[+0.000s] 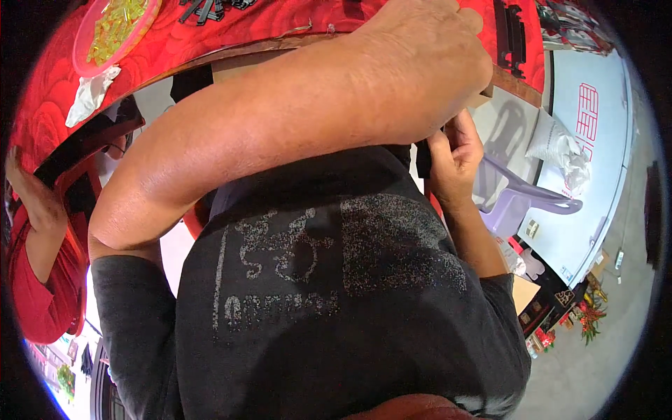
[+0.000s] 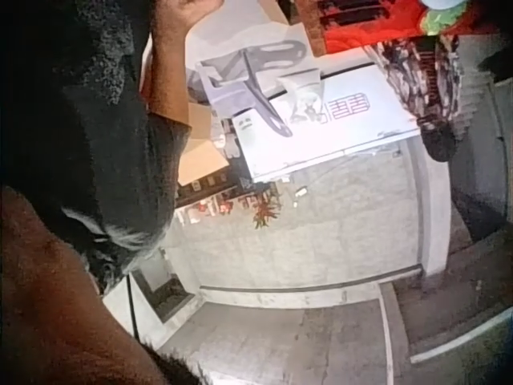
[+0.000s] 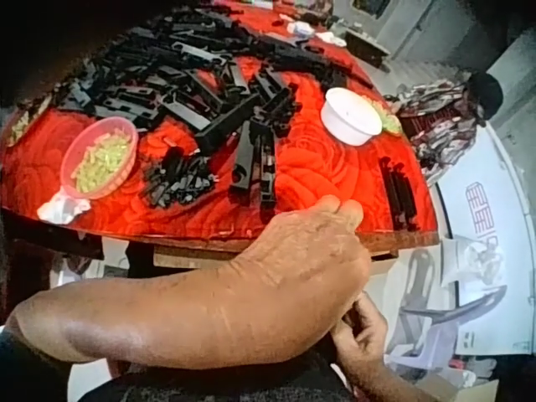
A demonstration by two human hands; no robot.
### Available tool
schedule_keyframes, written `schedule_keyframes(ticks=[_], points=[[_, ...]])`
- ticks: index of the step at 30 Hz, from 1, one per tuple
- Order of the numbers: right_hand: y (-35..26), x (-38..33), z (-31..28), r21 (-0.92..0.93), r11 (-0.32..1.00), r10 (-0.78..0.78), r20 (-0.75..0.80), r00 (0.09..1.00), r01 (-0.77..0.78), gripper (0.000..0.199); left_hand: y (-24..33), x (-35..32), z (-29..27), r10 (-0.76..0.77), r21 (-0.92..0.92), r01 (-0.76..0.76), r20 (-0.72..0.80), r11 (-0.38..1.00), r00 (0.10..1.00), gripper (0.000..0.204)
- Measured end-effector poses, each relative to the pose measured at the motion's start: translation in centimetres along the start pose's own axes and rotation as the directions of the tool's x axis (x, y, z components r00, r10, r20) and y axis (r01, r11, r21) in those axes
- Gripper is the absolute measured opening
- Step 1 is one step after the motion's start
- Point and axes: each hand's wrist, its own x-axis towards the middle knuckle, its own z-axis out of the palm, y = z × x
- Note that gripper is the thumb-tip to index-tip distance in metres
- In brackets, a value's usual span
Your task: The person assembles black plastic components by hand at a workspace.
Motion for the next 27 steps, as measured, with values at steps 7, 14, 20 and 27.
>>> schedule_keyframes(ticks=[7, 14, 20, 27], points=[[0.3, 0.5, -1.0, -0.027, 0.999, 0.047, -0.015, 0.999, -0.047, 0.045, 1.7, 1.0, -0.9, -0.076, 0.408, 0.068, 0.003, 0.910, 0.997, 0.018], [-0.3, 1.2, -1.4, -0.083, 0.995, 0.056, -0.020, 0.998, -0.057, 0.042, -1.8, 2.1, 1.9, 0.017, -0.044, -0.017, -0.002, 0.999, 1.000, 0.042], [-0.8, 1.7, -2.0, -0.150, 0.982, 0.110, -0.045, 0.993, -0.116, 0.040, -1.6, 2.9, 2.4, 0.021, -0.013, -0.022, -0.026, 1.000, 0.999, 0.043], [-0.9, 2.2, -1.9, -0.169, 0.980, 0.087, -0.088, 0.992, -0.101, 0.039, -2.0, 2.9, 3.2, 0.032, -0.058, -0.038, -0.109, 0.998, 0.994, 0.033]])
